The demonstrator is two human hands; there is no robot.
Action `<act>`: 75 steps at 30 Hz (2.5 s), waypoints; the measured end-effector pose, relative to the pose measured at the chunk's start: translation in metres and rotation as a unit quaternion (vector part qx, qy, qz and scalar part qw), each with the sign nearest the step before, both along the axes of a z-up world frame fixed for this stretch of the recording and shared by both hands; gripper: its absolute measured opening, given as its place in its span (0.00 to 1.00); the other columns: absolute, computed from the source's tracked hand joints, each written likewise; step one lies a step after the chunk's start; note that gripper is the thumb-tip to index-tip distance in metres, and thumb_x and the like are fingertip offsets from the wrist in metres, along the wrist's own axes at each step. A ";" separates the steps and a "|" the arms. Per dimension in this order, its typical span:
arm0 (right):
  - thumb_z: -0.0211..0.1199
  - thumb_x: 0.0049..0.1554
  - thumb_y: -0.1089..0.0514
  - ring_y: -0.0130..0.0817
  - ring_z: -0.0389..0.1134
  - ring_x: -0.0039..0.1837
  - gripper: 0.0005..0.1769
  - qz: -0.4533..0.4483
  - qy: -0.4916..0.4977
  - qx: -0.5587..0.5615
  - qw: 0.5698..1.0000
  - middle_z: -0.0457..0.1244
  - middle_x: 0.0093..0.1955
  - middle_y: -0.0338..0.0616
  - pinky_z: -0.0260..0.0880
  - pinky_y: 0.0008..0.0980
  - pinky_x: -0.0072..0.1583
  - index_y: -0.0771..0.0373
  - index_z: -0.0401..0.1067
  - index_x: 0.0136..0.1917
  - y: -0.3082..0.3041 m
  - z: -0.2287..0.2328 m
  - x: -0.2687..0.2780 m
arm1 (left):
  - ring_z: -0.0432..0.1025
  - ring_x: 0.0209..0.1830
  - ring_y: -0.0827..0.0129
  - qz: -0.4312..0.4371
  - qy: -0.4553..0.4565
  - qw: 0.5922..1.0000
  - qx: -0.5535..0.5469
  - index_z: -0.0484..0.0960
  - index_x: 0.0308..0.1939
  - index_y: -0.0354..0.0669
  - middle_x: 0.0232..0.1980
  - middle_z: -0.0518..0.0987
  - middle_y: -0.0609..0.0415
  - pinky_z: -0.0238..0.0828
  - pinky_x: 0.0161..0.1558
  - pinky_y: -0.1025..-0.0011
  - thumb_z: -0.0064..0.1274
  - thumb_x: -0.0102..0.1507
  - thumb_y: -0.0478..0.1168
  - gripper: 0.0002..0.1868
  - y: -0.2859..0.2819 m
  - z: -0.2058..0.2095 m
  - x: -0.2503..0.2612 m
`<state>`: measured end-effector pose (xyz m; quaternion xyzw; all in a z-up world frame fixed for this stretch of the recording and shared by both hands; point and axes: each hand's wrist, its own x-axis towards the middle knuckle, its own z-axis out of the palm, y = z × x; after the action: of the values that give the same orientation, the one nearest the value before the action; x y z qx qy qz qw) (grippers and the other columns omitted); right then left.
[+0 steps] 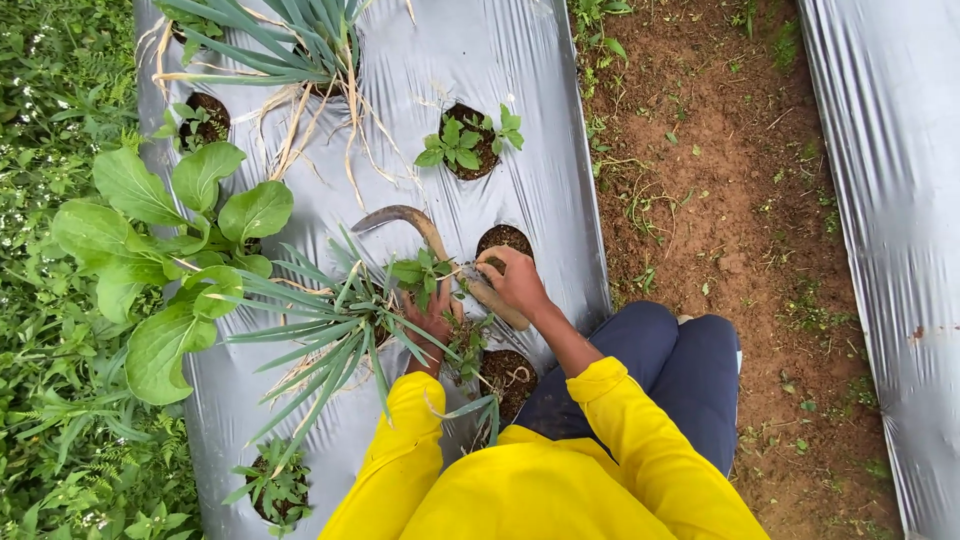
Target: The person uses a sickle to cut weeds in a garden bed and gathers them by hand. They then walk along a path between plastic-covered rows and kneel to pull weeds from around the base of plants.
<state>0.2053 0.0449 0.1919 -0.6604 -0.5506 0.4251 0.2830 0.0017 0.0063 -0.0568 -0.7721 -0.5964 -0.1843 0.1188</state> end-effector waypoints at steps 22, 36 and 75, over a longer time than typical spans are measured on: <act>0.63 0.57 0.55 0.67 0.72 0.56 0.25 0.084 -0.166 -0.091 0.978 0.67 0.53 0.61 0.70 0.63 0.57 0.53 0.56 0.63 -0.085 0.009 0.021 | 0.65 0.71 0.41 -0.099 -0.167 0.955 -0.226 0.64 0.77 0.59 0.76 0.66 0.45 0.49 0.73 0.35 0.42 0.71 0.40 0.28 -0.010 0.062 -0.039; 0.64 0.58 0.57 0.61 0.74 0.55 0.26 -0.156 -0.197 -0.034 0.967 0.69 0.52 0.58 0.73 0.60 0.55 0.49 0.56 0.65 -0.158 -0.051 0.048 | 0.64 0.74 0.49 -0.197 -0.113 0.960 -0.164 0.74 0.69 0.56 0.73 0.68 0.48 0.61 0.69 0.44 0.49 0.66 0.50 0.26 -0.106 0.163 -0.056; 0.67 0.56 0.59 0.60 0.73 0.56 0.25 -0.333 0.003 -0.012 0.943 0.71 0.56 0.54 0.73 0.60 0.52 0.56 0.57 0.62 -0.153 -0.078 0.077 | 0.59 0.75 0.41 0.052 -0.053 0.988 -0.132 0.59 0.79 0.41 0.75 0.61 0.36 0.82 0.52 0.52 0.56 0.63 0.45 0.41 0.089 0.133 0.028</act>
<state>0.2821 -0.1078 0.1139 -0.8079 -0.2934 0.3150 0.4025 0.0302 0.0957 0.0765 -0.7385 -0.6600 -0.1380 -0.0066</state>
